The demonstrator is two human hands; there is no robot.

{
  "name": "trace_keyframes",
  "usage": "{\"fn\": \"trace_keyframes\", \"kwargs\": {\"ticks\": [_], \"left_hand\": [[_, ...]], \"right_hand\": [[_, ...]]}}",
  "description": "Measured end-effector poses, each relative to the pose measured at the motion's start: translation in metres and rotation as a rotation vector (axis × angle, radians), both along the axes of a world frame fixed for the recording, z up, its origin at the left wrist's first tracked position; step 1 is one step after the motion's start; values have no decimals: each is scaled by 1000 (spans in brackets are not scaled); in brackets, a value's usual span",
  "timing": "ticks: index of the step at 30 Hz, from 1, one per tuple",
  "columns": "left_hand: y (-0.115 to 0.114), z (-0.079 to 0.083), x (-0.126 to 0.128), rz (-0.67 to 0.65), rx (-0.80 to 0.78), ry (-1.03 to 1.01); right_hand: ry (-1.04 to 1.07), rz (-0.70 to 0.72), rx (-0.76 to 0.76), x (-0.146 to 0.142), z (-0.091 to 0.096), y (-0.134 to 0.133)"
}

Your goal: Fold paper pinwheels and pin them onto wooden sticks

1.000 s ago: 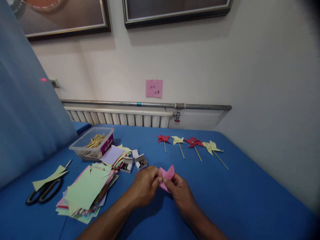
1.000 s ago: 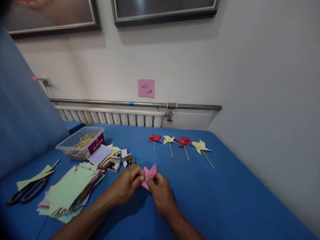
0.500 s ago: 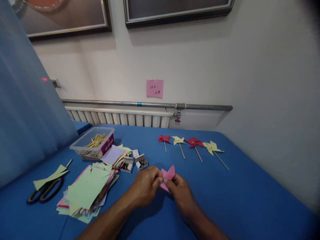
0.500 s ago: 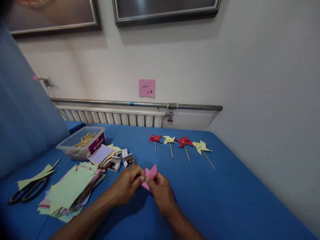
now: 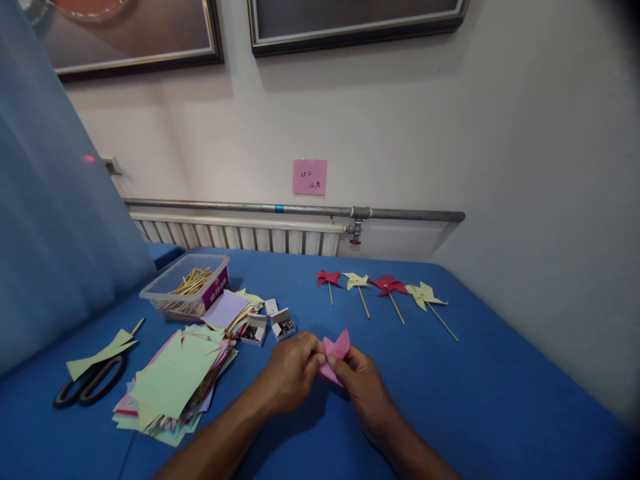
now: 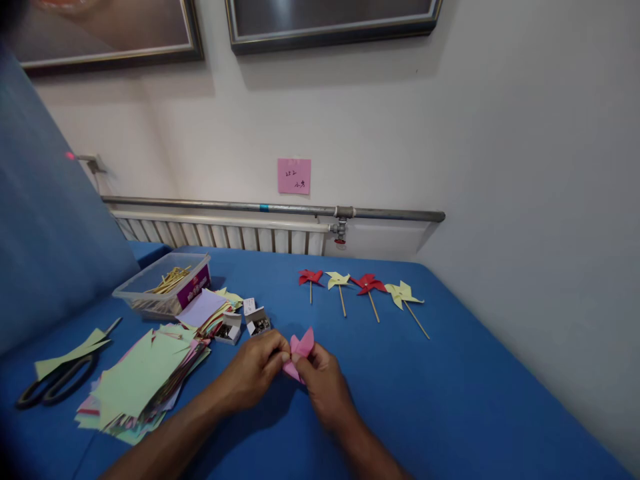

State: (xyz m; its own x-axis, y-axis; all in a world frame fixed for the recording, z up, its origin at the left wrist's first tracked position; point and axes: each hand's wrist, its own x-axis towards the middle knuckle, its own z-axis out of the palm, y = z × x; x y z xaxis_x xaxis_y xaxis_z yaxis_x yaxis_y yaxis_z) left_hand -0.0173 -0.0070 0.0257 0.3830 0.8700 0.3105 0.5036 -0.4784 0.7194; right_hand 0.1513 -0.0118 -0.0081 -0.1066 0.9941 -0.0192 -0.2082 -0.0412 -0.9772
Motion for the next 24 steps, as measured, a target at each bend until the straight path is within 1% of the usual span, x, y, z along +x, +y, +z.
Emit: {"fn": "trace_keyframes", "kwargs": {"ticks": [7, 24], "left_hand": [[0, 0, -1, -8, -23, -12], [0, 0, 0, 11, -21, -10]], "right_hand": [[2, 6, 22, 1, 3, -2], [32, 16, 12, 0, 6, -2]]}}
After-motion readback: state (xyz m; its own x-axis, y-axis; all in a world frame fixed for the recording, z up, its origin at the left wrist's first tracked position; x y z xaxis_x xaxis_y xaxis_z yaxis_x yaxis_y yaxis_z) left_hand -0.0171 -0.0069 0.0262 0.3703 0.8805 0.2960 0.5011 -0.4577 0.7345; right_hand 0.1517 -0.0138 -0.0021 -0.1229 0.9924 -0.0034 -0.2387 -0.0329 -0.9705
